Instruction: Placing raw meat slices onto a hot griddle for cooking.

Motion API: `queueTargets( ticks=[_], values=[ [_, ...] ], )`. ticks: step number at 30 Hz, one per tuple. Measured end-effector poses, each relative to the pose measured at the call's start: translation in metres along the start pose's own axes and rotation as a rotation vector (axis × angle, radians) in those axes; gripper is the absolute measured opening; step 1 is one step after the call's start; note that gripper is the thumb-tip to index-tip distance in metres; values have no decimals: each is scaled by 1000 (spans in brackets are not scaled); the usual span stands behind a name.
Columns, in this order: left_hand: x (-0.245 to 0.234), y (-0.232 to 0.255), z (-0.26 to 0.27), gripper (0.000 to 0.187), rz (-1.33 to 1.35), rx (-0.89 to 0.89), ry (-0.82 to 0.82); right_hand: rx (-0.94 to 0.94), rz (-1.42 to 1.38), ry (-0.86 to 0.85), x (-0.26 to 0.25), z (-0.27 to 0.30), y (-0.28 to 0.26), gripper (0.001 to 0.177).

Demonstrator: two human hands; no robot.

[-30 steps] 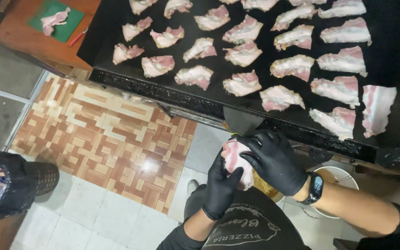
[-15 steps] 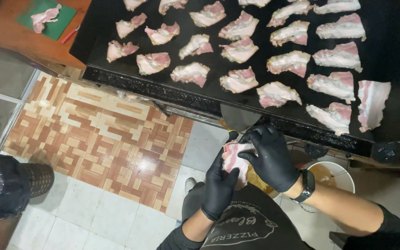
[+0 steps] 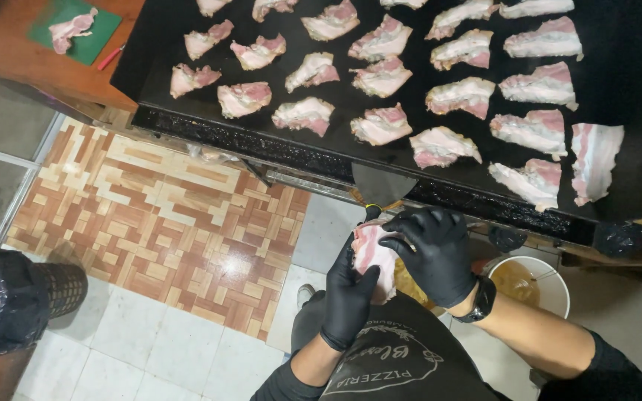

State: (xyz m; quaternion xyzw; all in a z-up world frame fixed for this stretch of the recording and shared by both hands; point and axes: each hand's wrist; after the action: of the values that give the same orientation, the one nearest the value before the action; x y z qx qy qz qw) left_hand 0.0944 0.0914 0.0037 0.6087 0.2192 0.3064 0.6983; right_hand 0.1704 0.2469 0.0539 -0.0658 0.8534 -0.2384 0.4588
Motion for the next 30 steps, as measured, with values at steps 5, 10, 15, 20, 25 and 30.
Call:
queueTargets(
  ticks=[5,10,15,20,25,30],
  values=[
    [-1,-14,1,58,-21,8,16,101,-112,-74,2,-2,11,26],
    [-1,-21,3,57,-68,-5,22,77,-296,-133,-8,-9,6,34],
    [2,-14,7,63,-122,-119,11,67,-382,-185,-14,-9,-8,34],
    [4,1,9,61,-92,-85,-13,33,-390,-123,-9,-5,-7,28],
    [5,-7,7,57,-86,-37,7,25,-323,-70,-6,3,-3,23],
    [6,-15,6,52,55,-27,-18,-137,-199,0,3,12,6,23]
  ],
)
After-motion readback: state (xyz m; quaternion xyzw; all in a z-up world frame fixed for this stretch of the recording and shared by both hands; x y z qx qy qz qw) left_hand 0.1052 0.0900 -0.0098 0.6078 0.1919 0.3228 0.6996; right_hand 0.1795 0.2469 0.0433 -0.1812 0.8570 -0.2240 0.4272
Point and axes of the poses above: each hand's wrist, its own z-axis away from the middle knuckle, its own x-axis out of the palm, y = z × x, and after that the axes turned 14 degrees about -z, right-handed
